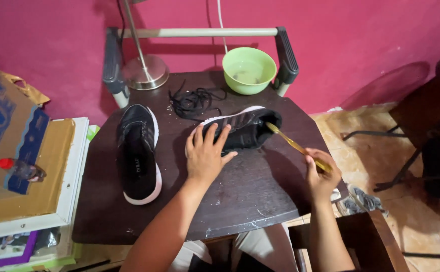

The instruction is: The person scrubs a black sneaker with a toothbrush, focusing on the interior lining and the upper fabric. They rotate the shoe to access different areas while holding it steady with their other hand. The shoe laces are removed and placed on the table nearby.

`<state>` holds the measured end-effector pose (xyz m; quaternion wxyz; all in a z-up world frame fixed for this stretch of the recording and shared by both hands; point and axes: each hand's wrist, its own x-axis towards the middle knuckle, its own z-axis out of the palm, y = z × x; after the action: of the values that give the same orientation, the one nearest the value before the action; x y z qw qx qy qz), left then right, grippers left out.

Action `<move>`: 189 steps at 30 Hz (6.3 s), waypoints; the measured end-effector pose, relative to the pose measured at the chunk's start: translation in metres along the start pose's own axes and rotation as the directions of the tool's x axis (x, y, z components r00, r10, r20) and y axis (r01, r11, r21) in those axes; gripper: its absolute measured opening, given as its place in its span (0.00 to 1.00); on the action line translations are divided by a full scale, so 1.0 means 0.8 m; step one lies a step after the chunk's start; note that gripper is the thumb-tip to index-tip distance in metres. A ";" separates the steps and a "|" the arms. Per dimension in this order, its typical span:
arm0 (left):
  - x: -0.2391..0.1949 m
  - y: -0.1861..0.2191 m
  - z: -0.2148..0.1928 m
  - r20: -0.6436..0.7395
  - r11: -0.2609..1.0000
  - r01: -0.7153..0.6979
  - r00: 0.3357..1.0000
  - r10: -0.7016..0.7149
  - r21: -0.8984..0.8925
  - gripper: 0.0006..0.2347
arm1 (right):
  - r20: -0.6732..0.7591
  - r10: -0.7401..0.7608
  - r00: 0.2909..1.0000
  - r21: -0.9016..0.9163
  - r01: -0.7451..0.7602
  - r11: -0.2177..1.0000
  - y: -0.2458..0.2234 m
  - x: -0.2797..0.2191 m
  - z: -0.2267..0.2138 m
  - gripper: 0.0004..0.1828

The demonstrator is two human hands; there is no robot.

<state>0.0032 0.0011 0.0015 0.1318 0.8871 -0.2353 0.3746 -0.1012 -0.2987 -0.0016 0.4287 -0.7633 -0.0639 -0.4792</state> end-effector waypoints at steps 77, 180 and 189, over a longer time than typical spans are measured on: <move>0.026 -0.009 -0.048 0.322 0.907 0.412 0.872 -0.368 -0.081 0.30 | 0.340 0.061 0.938 -0.300 0.047 0.953 -0.023 -0.063 0.065 0.25; 0.039 -0.040 -0.087 0.869 0.696 0.685 0.459 -0.186 -0.213 0.27 | 0.575 0.228 0.786 -0.283 -0.070 0.956 -0.079 -0.117 0.026 0.22; 0.035 -0.041 -0.085 0.883 0.681 0.696 0.442 -0.156 -0.228 0.28 | 0.702 0.042 0.711 -0.025 -0.034 0.999 -0.121 -0.115 0.025 0.19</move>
<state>-0.0037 0.0478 0.0665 0.3612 0.9002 -0.1210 -0.2112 -0.1854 -0.1952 -0.0201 0.3782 -0.8914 -0.2036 -0.1447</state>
